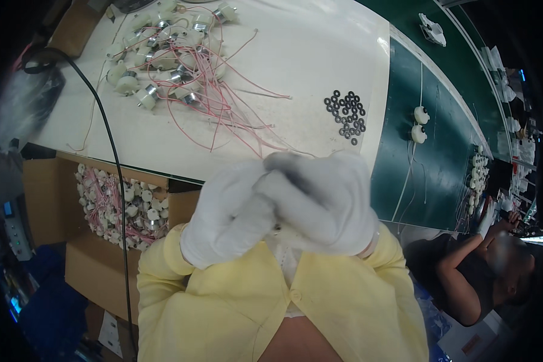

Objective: The person assembles small white electronic components by hand. They pick up a component, insert a small black washer into a central hole, and place the finished unit onto a green workbench. The process is repeated for multiple units throughout the clip.

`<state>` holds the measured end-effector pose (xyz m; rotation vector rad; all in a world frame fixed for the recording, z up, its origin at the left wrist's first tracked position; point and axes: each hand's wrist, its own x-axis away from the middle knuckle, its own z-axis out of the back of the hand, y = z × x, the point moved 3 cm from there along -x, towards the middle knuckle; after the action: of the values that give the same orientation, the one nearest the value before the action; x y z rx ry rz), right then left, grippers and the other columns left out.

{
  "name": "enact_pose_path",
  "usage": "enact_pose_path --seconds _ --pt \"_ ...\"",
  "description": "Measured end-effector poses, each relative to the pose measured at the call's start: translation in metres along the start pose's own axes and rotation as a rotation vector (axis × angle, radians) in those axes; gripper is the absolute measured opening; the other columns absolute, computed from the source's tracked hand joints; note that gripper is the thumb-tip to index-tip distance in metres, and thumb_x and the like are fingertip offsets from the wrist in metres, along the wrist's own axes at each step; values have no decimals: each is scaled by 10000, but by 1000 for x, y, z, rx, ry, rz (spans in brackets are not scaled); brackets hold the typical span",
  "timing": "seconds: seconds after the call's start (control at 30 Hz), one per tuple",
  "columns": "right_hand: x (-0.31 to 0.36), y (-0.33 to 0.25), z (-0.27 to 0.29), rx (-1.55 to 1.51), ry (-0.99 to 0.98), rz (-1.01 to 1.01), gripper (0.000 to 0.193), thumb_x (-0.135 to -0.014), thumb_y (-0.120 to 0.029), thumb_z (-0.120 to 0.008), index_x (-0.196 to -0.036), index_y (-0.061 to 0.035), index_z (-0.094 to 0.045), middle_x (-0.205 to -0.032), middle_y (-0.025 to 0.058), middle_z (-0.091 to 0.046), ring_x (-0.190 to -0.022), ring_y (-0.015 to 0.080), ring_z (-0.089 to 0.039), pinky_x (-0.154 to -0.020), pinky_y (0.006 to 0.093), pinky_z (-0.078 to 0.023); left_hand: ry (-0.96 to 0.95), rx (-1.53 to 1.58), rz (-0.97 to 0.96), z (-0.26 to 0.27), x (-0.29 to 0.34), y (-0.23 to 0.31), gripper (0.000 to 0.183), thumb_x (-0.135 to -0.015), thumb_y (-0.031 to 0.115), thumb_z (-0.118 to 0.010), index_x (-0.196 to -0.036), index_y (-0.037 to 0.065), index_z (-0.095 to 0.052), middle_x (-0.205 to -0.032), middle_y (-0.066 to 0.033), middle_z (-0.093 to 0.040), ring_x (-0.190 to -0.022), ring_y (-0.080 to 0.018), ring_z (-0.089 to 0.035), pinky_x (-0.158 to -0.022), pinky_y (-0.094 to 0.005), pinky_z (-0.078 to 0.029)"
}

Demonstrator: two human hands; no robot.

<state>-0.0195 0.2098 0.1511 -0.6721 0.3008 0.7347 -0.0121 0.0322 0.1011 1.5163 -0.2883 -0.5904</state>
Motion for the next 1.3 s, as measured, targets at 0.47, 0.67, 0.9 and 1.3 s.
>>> enact_pose_path --seconds 0.47,0.67,0.9,1.3 --pt "77 31 58 -997 153 -920 347 -696 -125 -905 -939 29 -711 -767 103 -716 -641 102 -653 -562 254 -482 402 -1352 -379 69 -128 14 363 -949 242 -666 -1288 115 -698 -1083 -137 -738 -938 -274 -717 -777 -412 -544" --pt "94 62 67 -195 -343 -1265 433 -798 -332 -880 -920 40 -696 -684 62 -691 -589 88 -632 -562 267 -493 165 -1714 -25 87 -162 -35 405 -996 389 -606 -1335 169 -631 -1062 -89 -751 -987 -291 -717 -819 -472 -514" --pt "110 82 76 143 -97 -1182 554 -797 -485 -841 -1060 -10 -731 -617 50 -616 -563 162 -629 -569 324 -495 199 -1508 -259 72 -162 -33 226 -965 362 -668 -1034 151 -712 -858 -60 -724 -913 -265 -704 -782 -437 -510" --pt "116 84 53 -158 -31 -898 302 -948 -115 -737 -1209 -5 -635 -789 82 -729 -654 171 -698 -647 292 -545 51 -1219 -354 -2 -79 -12 216 -738 186 -798 -919 135 -692 -819 -24 -593 -891 -258 -640 -786 -418 -503"
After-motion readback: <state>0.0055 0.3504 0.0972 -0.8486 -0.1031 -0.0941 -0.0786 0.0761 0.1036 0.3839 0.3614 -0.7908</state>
